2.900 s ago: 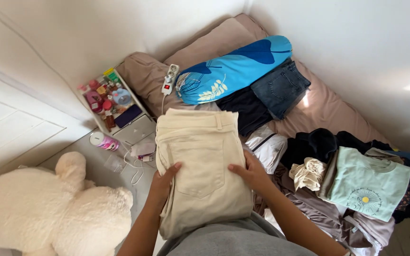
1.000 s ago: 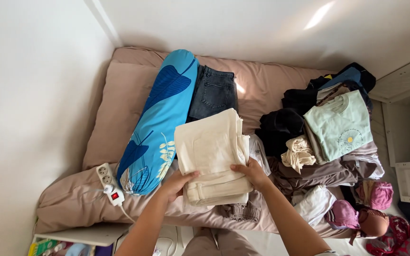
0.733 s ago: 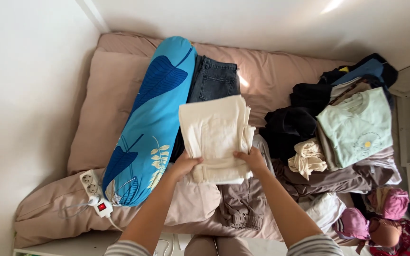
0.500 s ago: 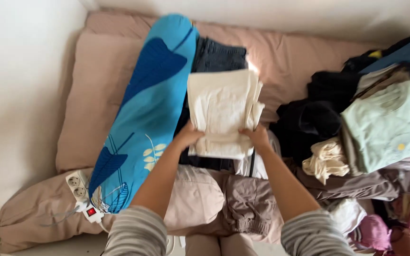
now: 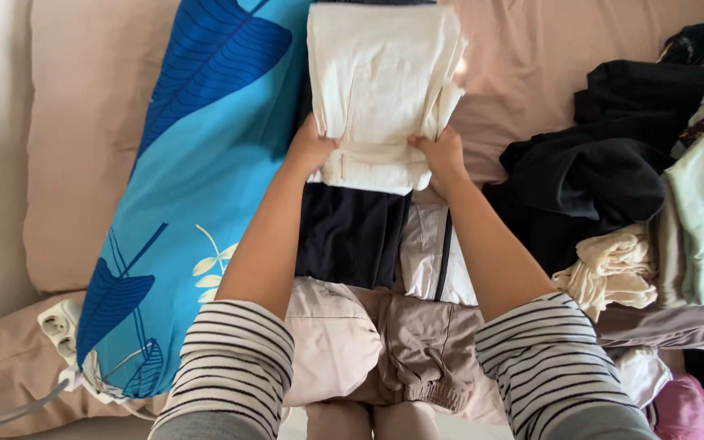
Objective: Organizing and stacking folded clothes from a bed into a closet.
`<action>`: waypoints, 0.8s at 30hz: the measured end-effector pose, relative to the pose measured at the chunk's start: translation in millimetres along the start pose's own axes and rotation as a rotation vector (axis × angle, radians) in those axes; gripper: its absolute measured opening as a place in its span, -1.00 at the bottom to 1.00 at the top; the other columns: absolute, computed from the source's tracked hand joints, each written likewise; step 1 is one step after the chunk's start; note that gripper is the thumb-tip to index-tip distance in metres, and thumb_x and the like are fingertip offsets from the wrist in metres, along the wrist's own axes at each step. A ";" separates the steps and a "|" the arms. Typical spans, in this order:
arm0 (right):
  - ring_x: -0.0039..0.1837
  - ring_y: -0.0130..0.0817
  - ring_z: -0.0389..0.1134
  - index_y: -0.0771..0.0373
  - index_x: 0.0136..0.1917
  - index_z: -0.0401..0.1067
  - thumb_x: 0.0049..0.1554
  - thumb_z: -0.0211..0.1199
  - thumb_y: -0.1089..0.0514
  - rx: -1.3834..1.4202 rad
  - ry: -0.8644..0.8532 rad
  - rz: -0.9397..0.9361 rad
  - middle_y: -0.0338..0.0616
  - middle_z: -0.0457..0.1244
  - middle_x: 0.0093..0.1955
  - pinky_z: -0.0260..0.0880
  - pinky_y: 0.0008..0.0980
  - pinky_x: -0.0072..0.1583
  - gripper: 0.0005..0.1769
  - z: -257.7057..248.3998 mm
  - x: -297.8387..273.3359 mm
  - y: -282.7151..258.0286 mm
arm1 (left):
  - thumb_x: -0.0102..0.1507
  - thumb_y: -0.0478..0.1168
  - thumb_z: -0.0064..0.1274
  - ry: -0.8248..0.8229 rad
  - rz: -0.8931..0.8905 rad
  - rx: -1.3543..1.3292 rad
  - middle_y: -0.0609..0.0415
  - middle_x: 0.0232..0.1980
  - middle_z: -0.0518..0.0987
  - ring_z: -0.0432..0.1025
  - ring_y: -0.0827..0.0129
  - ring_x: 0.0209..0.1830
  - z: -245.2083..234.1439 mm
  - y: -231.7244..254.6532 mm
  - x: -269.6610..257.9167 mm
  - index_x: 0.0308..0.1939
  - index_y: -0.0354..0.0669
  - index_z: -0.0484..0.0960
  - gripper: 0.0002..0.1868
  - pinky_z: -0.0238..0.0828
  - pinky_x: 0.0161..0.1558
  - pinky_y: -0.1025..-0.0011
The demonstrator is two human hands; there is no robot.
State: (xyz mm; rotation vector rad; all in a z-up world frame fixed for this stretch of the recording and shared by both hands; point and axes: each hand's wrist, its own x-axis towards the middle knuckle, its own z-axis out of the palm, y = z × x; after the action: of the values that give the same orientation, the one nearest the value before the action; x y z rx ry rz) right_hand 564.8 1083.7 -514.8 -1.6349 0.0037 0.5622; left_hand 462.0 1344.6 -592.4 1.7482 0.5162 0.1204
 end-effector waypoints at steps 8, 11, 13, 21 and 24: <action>0.08 -0.30 0.41 0.41 0.22 0.42 0.10 0.44 0.23 -0.238 0.100 -0.210 -0.01 0.42 0.08 0.42 -0.33 0.15 -0.55 -0.4 41.2 -1.4 | 0.24 -0.29 0.19 0.213 0.145 0.114 -0.15 0.23 0.62 0.56 0.12 0.19 8.8 36.8 19.4 0.41 -0.16 0.36 -0.34 0.45 0.19 0.32; 0.32 -0.05 0.29 0.43 0.47 0.06 0.11 0.43 0.20 -0.394 0.109 -0.238 0.22 0.25 0.32 0.31 -0.23 0.30 -0.19 -0.3 59.1 24.8 | 0.31 -0.21 0.17 0.242 0.204 0.258 -0.23 0.45 0.40 0.34 -0.01 0.40 24.6 -8.8 30.8 0.54 -0.14 0.17 -0.23 0.29 0.34 0.22; 0.45 0.11 0.15 0.43 0.62 -0.26 0.10 0.43 0.20 -0.547 0.116 -0.258 0.37 0.08 0.47 0.20 -0.16 0.38 0.11 2.2 65.4 36.1 | 0.32 -0.17 0.20 0.222 0.240 0.384 -0.29 0.56 0.23 0.17 -0.10 0.54 35.6 -20.9 27.7 0.57 -0.16 0.06 -0.16 0.15 0.43 0.15; 0.57 0.22 0.03 0.28 0.67 -0.37 0.10 0.43 0.18 -0.675 0.093 -0.409 0.33 -0.04 0.60 0.11 -0.10 0.48 0.18 -12.9 40.2 64.2 | 0.30 -0.09 0.15 0.123 0.005 0.488 -0.22 0.66 -0.07 -0.10 -0.15 0.62 47.1 18.6 -29.2 0.61 -0.05 -0.08 -0.07 -0.03 0.48 0.02; 0.49 -0.02 0.24 0.22 0.66 -0.08 0.10 0.34 0.21 -0.610 0.089 -0.289 0.10 0.15 0.55 0.26 -0.22 0.41 -0.01 -16.8 8.6 50.7 | 0.35 -0.05 0.11 0.099 0.005 0.440 -0.19 0.67 -0.08 -0.10 -0.10 0.64 43.8 12.5 -58.3 0.60 -0.07 -0.03 -0.14 -0.02 0.46 0.01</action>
State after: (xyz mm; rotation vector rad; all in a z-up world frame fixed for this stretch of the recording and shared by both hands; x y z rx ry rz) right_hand 561.9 1062.7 -564.6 -2.2025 -0.3642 0.2756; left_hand 428.8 1279.6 -580.1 2.1804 0.6459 0.1020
